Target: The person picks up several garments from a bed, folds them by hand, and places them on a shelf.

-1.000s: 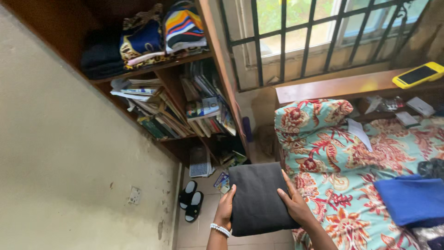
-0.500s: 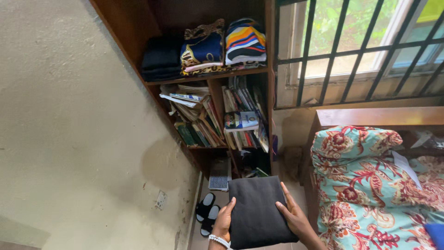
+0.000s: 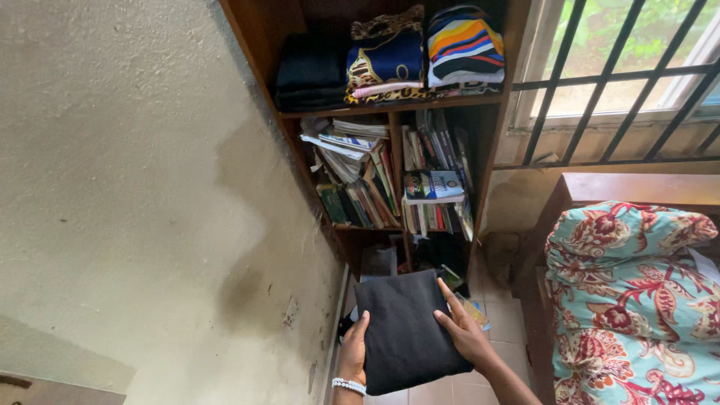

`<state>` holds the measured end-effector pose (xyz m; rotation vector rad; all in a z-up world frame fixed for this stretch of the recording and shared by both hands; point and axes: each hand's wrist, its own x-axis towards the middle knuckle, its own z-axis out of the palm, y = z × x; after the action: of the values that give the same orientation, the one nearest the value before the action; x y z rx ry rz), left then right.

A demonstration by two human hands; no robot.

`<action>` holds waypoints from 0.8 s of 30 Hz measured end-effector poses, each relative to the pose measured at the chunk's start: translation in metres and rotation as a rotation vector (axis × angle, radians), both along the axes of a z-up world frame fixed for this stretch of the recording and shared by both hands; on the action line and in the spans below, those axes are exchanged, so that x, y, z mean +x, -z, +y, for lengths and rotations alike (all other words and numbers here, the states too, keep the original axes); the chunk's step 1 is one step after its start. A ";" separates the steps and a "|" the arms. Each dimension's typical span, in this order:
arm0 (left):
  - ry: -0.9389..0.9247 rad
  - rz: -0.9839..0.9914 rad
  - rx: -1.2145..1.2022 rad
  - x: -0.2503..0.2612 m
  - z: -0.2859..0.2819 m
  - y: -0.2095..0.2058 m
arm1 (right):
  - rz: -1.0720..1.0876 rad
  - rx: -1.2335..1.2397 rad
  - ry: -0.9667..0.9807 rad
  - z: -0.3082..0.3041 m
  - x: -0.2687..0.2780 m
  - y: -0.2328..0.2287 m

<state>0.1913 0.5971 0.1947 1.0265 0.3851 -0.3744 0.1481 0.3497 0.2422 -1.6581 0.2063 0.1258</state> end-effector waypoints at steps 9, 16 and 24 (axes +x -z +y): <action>-0.127 -0.078 0.161 0.006 0.043 0.039 | -0.085 0.038 -0.106 0.038 0.026 0.018; -0.173 -0.043 0.098 0.019 0.066 0.038 | -0.161 0.074 -0.176 0.062 0.054 0.013; -0.215 -0.032 0.086 0.079 0.079 0.024 | -0.144 0.096 -0.260 0.072 0.128 -0.005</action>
<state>0.2704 0.6757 0.1706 1.0622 0.4811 -0.1490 0.2761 0.4217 0.2476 -1.5847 -0.1236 0.2082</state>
